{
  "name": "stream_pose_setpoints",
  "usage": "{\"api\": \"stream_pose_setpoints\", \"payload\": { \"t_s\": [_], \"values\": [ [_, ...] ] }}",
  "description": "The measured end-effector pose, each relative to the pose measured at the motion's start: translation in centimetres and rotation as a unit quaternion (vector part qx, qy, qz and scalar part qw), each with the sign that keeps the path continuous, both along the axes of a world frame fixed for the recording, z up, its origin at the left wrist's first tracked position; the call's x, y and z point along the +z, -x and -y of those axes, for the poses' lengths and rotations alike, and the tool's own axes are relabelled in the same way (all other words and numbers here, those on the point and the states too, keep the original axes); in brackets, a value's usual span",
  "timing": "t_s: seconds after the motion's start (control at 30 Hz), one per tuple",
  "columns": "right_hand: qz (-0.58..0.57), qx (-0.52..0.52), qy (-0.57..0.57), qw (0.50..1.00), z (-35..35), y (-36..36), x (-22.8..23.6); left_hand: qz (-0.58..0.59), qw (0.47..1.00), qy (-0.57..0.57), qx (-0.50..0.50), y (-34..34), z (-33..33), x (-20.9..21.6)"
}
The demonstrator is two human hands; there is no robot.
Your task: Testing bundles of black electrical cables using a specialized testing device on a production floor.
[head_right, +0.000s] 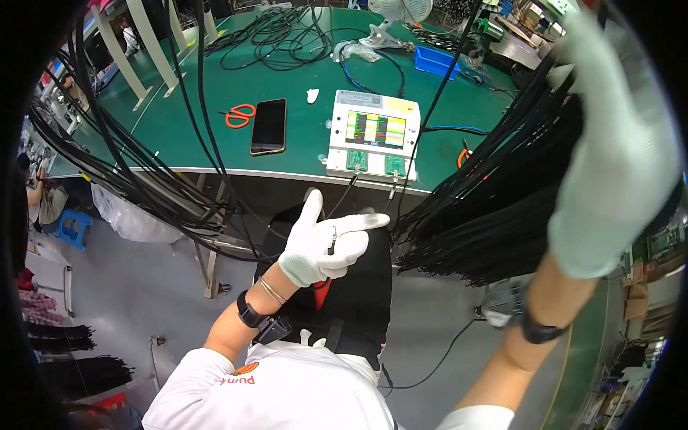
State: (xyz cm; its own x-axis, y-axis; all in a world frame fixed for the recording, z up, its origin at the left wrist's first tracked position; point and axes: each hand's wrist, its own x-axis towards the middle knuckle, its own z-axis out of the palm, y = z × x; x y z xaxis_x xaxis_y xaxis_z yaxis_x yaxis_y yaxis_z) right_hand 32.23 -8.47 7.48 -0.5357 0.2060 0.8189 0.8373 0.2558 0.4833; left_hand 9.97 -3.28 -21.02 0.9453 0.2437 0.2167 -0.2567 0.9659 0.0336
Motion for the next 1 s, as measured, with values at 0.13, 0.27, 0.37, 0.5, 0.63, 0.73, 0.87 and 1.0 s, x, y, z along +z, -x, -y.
{"api": "stream_pose_setpoints", "payload": {
  "t_s": [0.13,0.27,0.37,0.5,0.63,0.73,0.87,1.0],
  "values": [
    [-0.594,0.23,0.411,0.652,-0.6,6.0,-9.4,0.054,0.998,-0.017,-0.032,0.1,-0.2,-1.4],
    [-0.484,0.206,0.656,0.542,-1.0,5.6,-17.0,-0.071,0.996,-0.038,-0.039,0.4,-0.3,-0.1],
    [-0.397,0.173,0.757,0.49,-1.3,5.9,-18.8,-0.197,0.979,-0.043,-0.019,0.5,-0.1,1.8],
    [-0.418,0.185,0.758,0.464,-1.9,5.1,-19.7,-0.246,0.964,-0.095,0.021,0.3,-0.1,2.2],
    [-0.491,0.125,0.756,0.414,-1.7,4.6,-19.2,-0.233,0.93,-0.258,0.118,0.6,0.5,1.9],
    [-0.527,0.084,0.712,0.456,-1.7,4.5,-19.4,-0.44,0.769,-0.399,0.239,1.0,1.2,2.5],
    [-0.555,0.087,0.702,0.438,-1.5,4.8,-19.4,-0.486,0.711,-0.468,0.197,1.1,1.6,3.1],
    [-0.575,0.103,0.694,0.42,-1.4,4.9,-19.2,-0.438,0.782,-0.385,0.218,1.1,1.5,2.1]
  ]
}}
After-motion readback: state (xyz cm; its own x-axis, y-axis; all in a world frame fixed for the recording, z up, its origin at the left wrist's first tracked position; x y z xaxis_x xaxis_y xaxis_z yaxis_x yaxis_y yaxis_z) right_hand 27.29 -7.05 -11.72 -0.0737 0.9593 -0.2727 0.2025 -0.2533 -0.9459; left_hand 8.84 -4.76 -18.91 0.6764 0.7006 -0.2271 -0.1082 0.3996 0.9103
